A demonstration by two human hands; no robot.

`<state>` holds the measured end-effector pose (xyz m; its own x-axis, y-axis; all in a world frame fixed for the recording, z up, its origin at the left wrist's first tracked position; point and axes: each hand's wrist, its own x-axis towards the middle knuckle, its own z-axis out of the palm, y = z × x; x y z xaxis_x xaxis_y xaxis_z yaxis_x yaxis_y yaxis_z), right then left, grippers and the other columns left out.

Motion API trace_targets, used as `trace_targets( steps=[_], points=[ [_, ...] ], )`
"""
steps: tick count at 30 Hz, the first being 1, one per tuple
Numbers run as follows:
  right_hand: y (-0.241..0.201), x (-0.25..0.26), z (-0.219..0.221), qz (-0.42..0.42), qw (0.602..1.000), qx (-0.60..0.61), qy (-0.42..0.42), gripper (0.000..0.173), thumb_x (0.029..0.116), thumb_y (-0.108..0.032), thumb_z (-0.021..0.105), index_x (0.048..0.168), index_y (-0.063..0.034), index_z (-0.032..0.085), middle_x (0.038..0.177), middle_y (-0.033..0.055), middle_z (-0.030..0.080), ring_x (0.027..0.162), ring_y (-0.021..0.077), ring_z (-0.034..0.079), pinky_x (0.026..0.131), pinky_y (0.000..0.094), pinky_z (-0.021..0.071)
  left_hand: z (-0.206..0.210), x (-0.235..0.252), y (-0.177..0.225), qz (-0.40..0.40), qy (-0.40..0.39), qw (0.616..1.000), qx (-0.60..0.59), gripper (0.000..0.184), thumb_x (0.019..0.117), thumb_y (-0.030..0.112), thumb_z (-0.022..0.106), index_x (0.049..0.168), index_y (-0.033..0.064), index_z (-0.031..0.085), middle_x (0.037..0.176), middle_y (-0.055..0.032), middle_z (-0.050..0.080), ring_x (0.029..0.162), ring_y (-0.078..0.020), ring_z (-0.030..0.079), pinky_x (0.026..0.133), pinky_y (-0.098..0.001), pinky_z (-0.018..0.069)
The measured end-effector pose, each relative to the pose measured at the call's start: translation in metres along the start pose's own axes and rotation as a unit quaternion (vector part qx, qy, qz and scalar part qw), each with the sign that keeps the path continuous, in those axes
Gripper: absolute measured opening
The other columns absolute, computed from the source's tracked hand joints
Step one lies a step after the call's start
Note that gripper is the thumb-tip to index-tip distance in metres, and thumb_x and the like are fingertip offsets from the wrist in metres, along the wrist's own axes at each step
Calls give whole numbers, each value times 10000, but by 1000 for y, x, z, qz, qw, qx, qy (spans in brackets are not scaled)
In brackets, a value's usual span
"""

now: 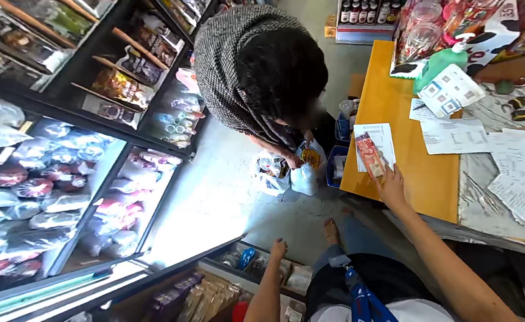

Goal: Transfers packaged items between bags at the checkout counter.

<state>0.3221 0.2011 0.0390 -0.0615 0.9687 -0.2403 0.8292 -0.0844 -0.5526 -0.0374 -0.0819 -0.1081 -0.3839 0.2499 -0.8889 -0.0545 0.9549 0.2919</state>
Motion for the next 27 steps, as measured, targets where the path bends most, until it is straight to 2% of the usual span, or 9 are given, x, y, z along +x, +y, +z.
trace_targets(
  steps=[3, 6, 9, 13, 15, 17, 19, 23, 27],
  points=[
    [-19, -3, 2, -59, 998, 31, -6, 626, 1018, -246, 595, 1527, 55, 389, 1636, 332, 208, 1465, 516, 326, 1183, 575, 335, -15, 11, 43, 14, 2, 1000, -13, 500, 1091, 190, 455, 1545, 2, 364, 1328, -273, 608, 1136, -369, 639, 950, -500, 516],
    [-33, 13, 22, -113, 992, 36, -36, 596, 996, -197, 611, 1503, 58, 428, 1620, 346, 239, 1471, 509, 326, 1188, 569, 338, -16, 22, 89, 71, -5, 997, -23, 482, 1098, 195, 453, 1537, 9, 381, 1346, -265, 605, 1164, -368, 641, 973, -510, 519],
    [-55, 17, 40, -127, 987, 26, -92, 595, 987, -172, 627, 1508, 39, 432, 1607, 347, 267, 1454, 511, 351, 1179, 563, 358, -20, 30, 114, 101, -28, 994, 24, 475, 1095, 218, 472, 1524, 24, 414, 1342, -247, 616, 1163, -353, 648, 976, -499, 520],
    [-91, 46, 68, -135, 975, -1, -177, 601, 996, -168, 605, 1521, 43, 404, 1578, 320, 349, 1452, 454, 388, 1191, 522, 356, -47, 43, 144, 101, -39, 994, 31, 464, 1092, 230, 479, 1509, 30, 442, 1327, -238, 628, 1155, -344, 651, 969, -500, 519],
    [-105, 68, 87, -116, 966, -14, -232, 556, 1019, -186, 575, 1502, 44, 424, 1523, 303, 432, 1423, 430, 435, 1182, 512, 365, -59, 52, 158, 98, -47, 993, 41, 452, 1091, 234, 475, 1493, 27, 460, 1320, -235, 629, 1140, -337, 652, 961, -498, 520],
    [-119, 89, 107, -70, 952, -18, -297, 523, 1053, -198, 542, 1499, 47, 424, 1507, 281, 467, 1418, 402, 451, 1190, 499, 353, -65, 65, 169, 97, -76, 990, 68, 448, 1085, 238, 489, 1479, 25, 477, 1322, -238, 627, 1146, -345, 649, 966, -512, 515],
    [-129, 106, 132, -15, 942, -11, -336, 506, 1069, -215, 533, 1492, 44, 430, 1465, 271, 519, 1370, 382, 513, 1164, 501, 389, -69, 84, 176, 105, -110, 984, 95, 438, 1081, 251, 502, 1453, 21, 503, 1310, -239, 632, 1138, -351, 653, 964, -519, 520],
    [-126, 131, 183, 76, 931, -33, -356, 497, 1061, -226, 552, 1464, 51, 463, 1437, 284, 537, 1357, 403, 517, 1154, 539, 382, -57, 129, 186, 110, -164, 976, 97, 433, 1075, 266, 516, 1438, 31, 531, 1292, -224, 645, 1131, -334, 659, 964, -502, 529],
    [-108, 164, 232, 97, 924, -94, -358, 511, 1055, -245, 558, 1451, 67, 473, 1438, 297, 533, 1371, 423, 502, 1152, 569, 371, -25, 176, 212, 86, -196, 977, 19, 425, 1106, 261, 454, 1445, 11, 511, 1315, -229, 631, 1134, -324, 648, 959, -483, 518]
  ],
)
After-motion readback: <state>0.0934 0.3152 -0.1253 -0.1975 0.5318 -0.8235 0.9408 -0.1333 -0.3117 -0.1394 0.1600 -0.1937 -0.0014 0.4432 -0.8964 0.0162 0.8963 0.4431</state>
